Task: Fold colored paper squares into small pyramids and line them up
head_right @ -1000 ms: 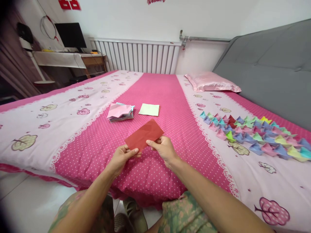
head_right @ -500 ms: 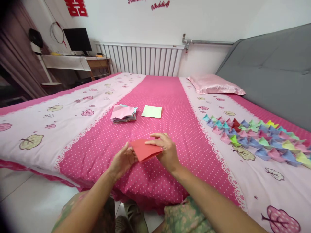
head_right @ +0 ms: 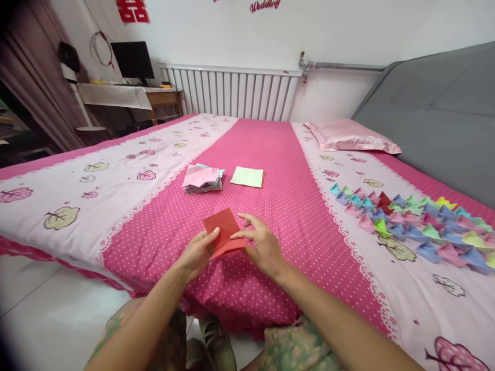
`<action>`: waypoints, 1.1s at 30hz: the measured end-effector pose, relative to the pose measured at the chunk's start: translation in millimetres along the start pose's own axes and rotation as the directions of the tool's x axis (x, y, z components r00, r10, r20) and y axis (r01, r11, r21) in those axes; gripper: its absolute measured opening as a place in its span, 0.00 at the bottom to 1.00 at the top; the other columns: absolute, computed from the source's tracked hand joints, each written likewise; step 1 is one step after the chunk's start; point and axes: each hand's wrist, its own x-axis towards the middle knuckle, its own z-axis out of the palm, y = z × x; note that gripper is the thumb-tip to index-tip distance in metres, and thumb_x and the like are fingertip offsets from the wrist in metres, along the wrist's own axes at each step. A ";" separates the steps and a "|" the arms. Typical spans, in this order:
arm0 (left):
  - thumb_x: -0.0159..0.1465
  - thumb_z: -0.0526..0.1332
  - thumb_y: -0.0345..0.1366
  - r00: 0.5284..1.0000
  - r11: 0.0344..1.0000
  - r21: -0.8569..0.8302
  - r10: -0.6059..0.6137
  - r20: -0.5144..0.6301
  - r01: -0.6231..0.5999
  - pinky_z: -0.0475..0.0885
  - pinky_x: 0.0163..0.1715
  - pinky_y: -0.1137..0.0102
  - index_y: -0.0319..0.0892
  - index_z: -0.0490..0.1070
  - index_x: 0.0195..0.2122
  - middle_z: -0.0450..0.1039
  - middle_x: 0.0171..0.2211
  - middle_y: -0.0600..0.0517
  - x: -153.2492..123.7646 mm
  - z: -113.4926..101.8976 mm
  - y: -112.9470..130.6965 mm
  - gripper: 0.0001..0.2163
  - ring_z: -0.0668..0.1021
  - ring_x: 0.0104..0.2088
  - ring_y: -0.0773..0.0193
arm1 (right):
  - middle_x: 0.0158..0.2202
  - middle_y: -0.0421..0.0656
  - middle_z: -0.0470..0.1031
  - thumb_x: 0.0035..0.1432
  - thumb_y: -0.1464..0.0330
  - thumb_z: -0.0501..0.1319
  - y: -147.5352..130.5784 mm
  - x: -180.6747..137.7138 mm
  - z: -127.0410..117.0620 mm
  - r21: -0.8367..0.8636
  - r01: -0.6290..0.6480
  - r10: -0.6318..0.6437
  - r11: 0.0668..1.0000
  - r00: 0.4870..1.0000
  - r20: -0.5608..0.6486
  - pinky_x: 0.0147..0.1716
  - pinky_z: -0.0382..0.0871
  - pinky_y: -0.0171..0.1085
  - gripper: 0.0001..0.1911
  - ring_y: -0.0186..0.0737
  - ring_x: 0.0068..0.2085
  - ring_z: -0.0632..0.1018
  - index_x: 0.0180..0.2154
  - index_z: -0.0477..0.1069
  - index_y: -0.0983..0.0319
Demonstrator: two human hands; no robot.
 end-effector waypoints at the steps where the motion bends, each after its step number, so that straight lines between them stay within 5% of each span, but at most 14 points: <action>1: 0.56 0.59 0.36 1.000 1.000 0.003 -0.003 0.022 0.003 0.70 0.43 0.67 0.35 0.71 0.39 0.75 0.39 0.43 0.0 0.2 0.4 0.12 0.76 0.40 0.59 | 0.52 0.44 0.65 0.51 0.64 0.60 -1.1 0.1 -0.1 0.031 -0.024 0.024 0.999 1.000 0.009 0.39 0.69 0.42 0.09 0.43 0.46 0.70 0.35 0.76 0.54; 8: 0.59 0.53 0.48 0.976 0.995 -0.101 0.005 0.219 0.017 0.63 0.51 0.62 0.38 0.67 0.47 0.68 0.49 0.44 -4.3 3.8 3.0 0.21 0.68 0.51 0.55 | 0.46 0.46 0.70 0.54 0.61 0.57 -6.9 0.0 2.0 0.206 -0.160 0.166 0.965 0.986 -0.012 0.37 0.70 0.40 0.13 0.43 0.45 0.71 0.38 0.75 0.57; 14: 0.53 0.63 0.33 0.965 0.989 0.080 0.100 0.243 -0.122 0.59 0.53 0.63 0.40 0.69 0.45 0.68 0.49 0.45 -2.5 5.6 -9.2 0.17 0.69 0.51 0.57 | 0.44 0.47 0.72 0.53 0.61 0.56 -5.1 0.1 2.7 0.259 -0.240 0.249 0.936 0.969 -0.001 0.37 0.70 0.38 0.14 0.42 0.44 0.73 0.37 0.75 0.60; 21: 0.57 0.59 0.33 0.956 0.988 0.059 0.123 0.267 -0.144 0.61 0.51 0.62 0.40 0.69 0.46 0.69 0.48 0.44 2.2 5.7 -15.3 0.15 0.70 0.49 0.56 | 0.32 0.46 0.75 0.50 0.59 0.58 -5.6 0.2 1.2 0.144 -0.304 0.317 0.942 0.945 -0.081 0.35 0.67 0.38 0.14 0.40 0.35 0.75 0.28 0.74 0.63; 25: 0.57 0.59 0.33 0.965 0.991 0.077 0.090 0.247 -0.112 0.60 0.52 0.63 0.40 0.70 0.44 0.71 0.46 0.45 0.6 6.1 -13.6 0.13 0.72 0.47 0.58 | 0.29 0.44 0.73 0.43 0.59 0.64 -3.3 1.9 -1.2 0.205 -0.351 0.387 0.914 0.904 -0.181 0.30 0.67 0.36 0.17 0.38 0.31 0.74 0.32 0.68 0.64; 29: 0.57 0.59 0.34 0.963 0.989 0.128 0.043 0.265 -0.079 0.63 0.49 0.64 0.38 0.71 0.43 0.73 0.43 0.45 -0.7 3.5 -12.8 0.13 0.74 0.43 0.60 | 0.33 0.46 0.74 0.44 0.62 0.63 -0.9 3.5 -1.9 0.386 -0.350 0.401 0.853 0.915 -0.055 0.33 0.68 0.36 0.20 0.37 0.33 0.74 0.40 0.67 0.64; 33: 0.55 0.61 0.35 0.957 0.973 0.230 -0.049 0.287 -0.020 0.65 0.44 0.69 0.37 0.72 0.40 0.75 0.39 0.46 -2.1 -0.4 -10.8 0.12 0.75 0.39 0.62 | 0.30 0.44 0.74 0.44 0.61 0.63 -1.3 3.3 -1.7 0.507 -0.383 0.415 0.772 0.908 0.056 0.31 0.67 0.35 0.15 0.35 0.31 0.74 0.32 0.70 0.65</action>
